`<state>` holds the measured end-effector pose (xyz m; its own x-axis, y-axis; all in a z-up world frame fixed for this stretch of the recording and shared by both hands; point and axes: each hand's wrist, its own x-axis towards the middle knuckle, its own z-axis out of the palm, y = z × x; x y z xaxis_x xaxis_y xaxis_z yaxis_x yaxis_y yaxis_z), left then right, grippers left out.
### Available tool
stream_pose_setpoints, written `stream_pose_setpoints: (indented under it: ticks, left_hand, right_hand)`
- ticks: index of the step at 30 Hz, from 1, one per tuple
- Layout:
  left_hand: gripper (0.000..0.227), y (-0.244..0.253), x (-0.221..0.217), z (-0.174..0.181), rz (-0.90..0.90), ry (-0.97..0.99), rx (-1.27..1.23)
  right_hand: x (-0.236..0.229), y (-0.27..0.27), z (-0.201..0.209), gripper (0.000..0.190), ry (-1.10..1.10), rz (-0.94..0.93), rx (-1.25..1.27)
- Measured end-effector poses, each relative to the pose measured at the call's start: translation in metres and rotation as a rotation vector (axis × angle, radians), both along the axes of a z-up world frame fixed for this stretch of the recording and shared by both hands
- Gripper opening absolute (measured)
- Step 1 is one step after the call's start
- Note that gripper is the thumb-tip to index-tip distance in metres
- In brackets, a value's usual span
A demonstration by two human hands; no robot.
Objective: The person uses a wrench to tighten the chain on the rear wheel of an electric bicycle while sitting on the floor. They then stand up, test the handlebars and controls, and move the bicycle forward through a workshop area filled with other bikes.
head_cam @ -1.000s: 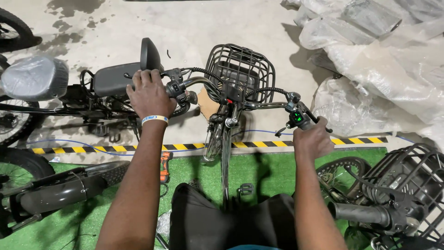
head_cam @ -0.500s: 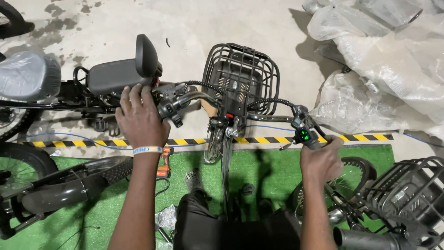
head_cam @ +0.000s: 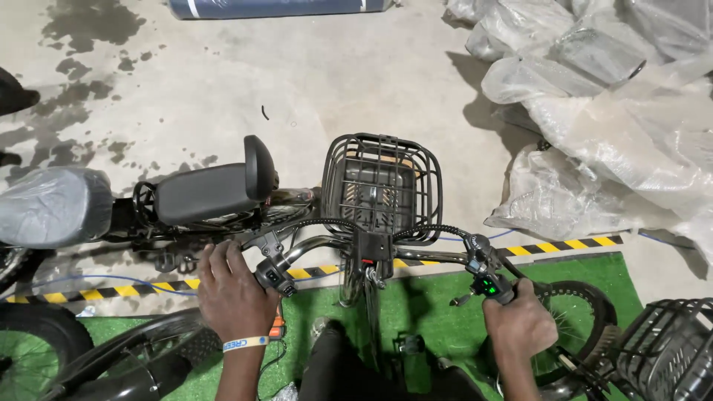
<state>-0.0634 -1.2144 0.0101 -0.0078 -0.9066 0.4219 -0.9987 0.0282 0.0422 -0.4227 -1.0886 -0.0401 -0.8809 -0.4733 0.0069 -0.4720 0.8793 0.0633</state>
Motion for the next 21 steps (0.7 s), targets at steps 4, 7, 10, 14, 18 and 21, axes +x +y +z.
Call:
stream_pose_setpoints:
  ticks: [4,7,10,14,18,21]
  left_hand:
    - [0.087,-0.022,0.01,-0.007,0.006,0.027,0.038]
    - [0.083,-0.036,0.01,-0.01,0.021,0.062,0.087]
    - [0.079,-0.045,0.005,-0.009,0.058,0.057,0.091]
    - [0.078,-0.054,-0.011,-0.004,0.095,0.073,0.142]
    - [0.073,-0.056,-0.031,-0.001,0.142,0.062,0.312]
    - [0.069,-0.056,-0.051,-0.001,0.192,0.069,0.34]
  right_hand:
    - [0.008,-0.02,0.01,0.029,-0.055,-0.011,-0.006]
    - [0.017,-0.047,0.039,0.021,-0.145,-0.063,0.052]
    - [0.005,-0.061,0.031,0.021,-0.113,-0.018,0.076]
    - [-0.013,-0.082,0.037,0.019,-0.167,-0.038,0.138]
    - [-0.053,-0.099,0.029,0.019,-0.222,0.077,0.22]
    - [-0.096,-0.115,0.02,0.029,-0.35,0.174,0.286]
